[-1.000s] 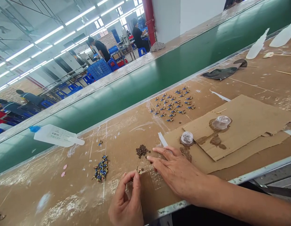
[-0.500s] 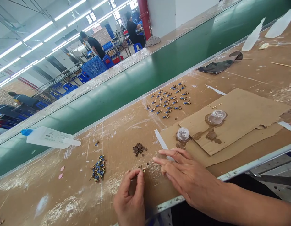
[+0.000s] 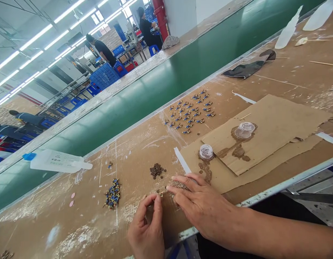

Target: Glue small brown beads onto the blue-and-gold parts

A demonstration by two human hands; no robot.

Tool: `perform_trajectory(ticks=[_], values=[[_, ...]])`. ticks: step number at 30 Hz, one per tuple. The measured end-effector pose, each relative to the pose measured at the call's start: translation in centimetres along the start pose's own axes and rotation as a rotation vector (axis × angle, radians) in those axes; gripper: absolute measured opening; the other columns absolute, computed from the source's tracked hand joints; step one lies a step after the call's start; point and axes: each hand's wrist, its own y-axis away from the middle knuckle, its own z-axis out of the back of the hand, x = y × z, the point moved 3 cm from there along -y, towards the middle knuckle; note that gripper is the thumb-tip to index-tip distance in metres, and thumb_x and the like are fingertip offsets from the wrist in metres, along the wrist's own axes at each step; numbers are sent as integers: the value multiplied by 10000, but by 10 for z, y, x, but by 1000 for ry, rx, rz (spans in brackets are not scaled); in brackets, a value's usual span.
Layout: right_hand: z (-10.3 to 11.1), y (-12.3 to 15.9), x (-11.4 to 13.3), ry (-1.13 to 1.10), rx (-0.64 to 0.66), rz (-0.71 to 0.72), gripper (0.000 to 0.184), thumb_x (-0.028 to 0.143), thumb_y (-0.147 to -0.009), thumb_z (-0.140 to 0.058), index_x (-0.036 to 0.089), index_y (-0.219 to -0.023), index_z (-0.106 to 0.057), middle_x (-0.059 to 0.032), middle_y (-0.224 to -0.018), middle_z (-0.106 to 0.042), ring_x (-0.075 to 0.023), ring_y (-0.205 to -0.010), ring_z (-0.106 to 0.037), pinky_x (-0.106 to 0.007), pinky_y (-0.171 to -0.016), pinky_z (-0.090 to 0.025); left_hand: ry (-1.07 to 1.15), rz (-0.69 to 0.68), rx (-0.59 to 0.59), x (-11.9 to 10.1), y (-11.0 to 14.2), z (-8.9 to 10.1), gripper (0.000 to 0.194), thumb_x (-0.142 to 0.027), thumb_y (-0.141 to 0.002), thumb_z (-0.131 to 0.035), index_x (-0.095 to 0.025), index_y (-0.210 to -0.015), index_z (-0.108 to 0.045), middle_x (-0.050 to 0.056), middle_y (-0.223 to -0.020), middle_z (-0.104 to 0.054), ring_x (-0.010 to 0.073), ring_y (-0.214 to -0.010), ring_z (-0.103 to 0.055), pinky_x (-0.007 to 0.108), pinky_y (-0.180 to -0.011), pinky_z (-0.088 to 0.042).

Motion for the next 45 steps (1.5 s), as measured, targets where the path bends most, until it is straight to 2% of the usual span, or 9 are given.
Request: perform_trajectory(ticks=[3, 8, 13, 18, 29, 34, 45], values=[[0, 0, 1, -26, -46, 0, 311, 119, -860, -414, 124, -1153, -519, -69, -1283, -539, -239, -1309, -337, -457, -1078, -253, -17, 12, 15, -2, -1, -1, 233, -424, -649, -693, -205, -726, -710, 28, -757, -711, 154, -704, -658, 208, -689, -519], [14, 13, 0, -133, -222, -32, 247, 103, -878, -422, 147, -1098, -525, -32, -1251, -562, -183, -1268, -385, -396, -1076, -263, -88, 32, 51, -5, -6, -3, 268, -447, -635, -687, -193, -716, -715, 40, -727, -708, 179, -707, -657, 242, -688, -520], [39, 37, -10, -228, -332, -35, 182, 83, -884, -398, 147, -1009, -514, -79, -1154, -613, -176, -1175, -476, -381, -1008, -350, -191, 39, 58, -11, -13, -6, 319, -500, -613, -672, -189, -671, -712, 37, -659, -691, 182, -642, -634, 257, -632, -499], [52, 53, -21, -269, -415, -22, 168, 66, -862, -401, 147, -967, -503, -92, -1094, -632, -168, -1097, -524, -389, -975, -393, -307, 74, 139, -19, -21, -8, 357, -535, -592, -673, -195, -690, -715, 37, -702, -703, 192, -692, -629, 275, -676, -472], [54, 57, -26, -345, -476, -24, 185, 64, -847, -412, 102, -991, -522, -84, -982, -637, -158, -1011, -560, -363, -990, -424, -406, 46, 205, -22, -29, -7, 418, -574, -584, -693, -185, -732, -715, 47, -749, -716, 210, -732, -639, 293, -701, -467], [53, 57, -27, -343, -505, -34, 212, 73, -851, -408, 93, -1023, -529, -78, -957, -635, -160, -999, -563, -346, -982, -438, -448, 11, 204, -24, -28, -8, 402, -574, -603, -682, -195, -733, -711, 39, -734, -709, 221, -736, -639, 315, -736, -469], [51, 57, -28, -350, -489, -49, 213, 76, -851, -403, 107, -1027, -519, -77, -951, -631, -156, -1002, -565, -346, -981, -445, -485, 39, 186, -21, -28, -9, 392, -579, -607, -676, -216, -752, -708, 26, -781, -712, 222, -779, -643, 314, -757, -451]])
